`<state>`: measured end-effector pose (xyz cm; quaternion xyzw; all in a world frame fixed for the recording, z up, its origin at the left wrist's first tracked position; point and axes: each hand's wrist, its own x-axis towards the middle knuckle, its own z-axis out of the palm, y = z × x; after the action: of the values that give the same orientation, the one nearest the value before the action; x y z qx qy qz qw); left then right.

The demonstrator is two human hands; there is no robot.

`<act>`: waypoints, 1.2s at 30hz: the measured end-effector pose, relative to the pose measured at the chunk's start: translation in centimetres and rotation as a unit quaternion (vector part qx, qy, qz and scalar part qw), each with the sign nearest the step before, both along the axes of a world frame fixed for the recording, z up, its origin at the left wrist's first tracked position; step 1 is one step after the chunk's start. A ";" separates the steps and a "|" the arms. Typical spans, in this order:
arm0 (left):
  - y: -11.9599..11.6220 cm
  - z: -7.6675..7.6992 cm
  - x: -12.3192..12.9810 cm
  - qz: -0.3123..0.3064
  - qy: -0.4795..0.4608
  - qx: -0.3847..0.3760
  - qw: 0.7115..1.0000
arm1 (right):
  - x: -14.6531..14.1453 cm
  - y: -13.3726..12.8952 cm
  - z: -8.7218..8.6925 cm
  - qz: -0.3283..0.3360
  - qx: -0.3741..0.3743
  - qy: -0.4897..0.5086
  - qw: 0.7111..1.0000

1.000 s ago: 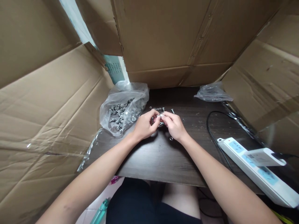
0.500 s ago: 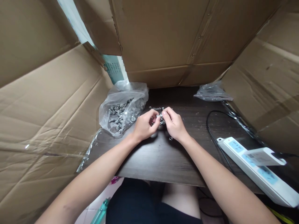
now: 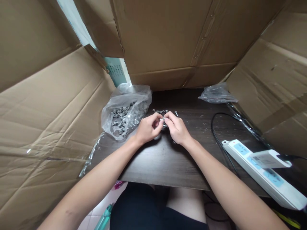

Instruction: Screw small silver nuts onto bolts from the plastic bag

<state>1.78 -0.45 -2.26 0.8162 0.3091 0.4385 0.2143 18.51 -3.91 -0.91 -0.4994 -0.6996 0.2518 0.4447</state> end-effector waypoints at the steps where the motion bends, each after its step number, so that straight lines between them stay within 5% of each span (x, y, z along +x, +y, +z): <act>1: 0.0 0.0 0.0 -0.002 0.004 -0.002 1.000 | 0.0 0.0 0.0 0.003 0.000 -0.003 1.000; 36: -0.6 0.3 0.0 -0.045 0.114 0.023 0.992 | -0.4 0.3 -0.6 -0.051 0.014 0.004 0.999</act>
<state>1.74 -1.02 -1.94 0.8788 0.2846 0.3394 0.1777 18.06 -3.63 -1.48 -0.5275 -0.6747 0.2209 0.4666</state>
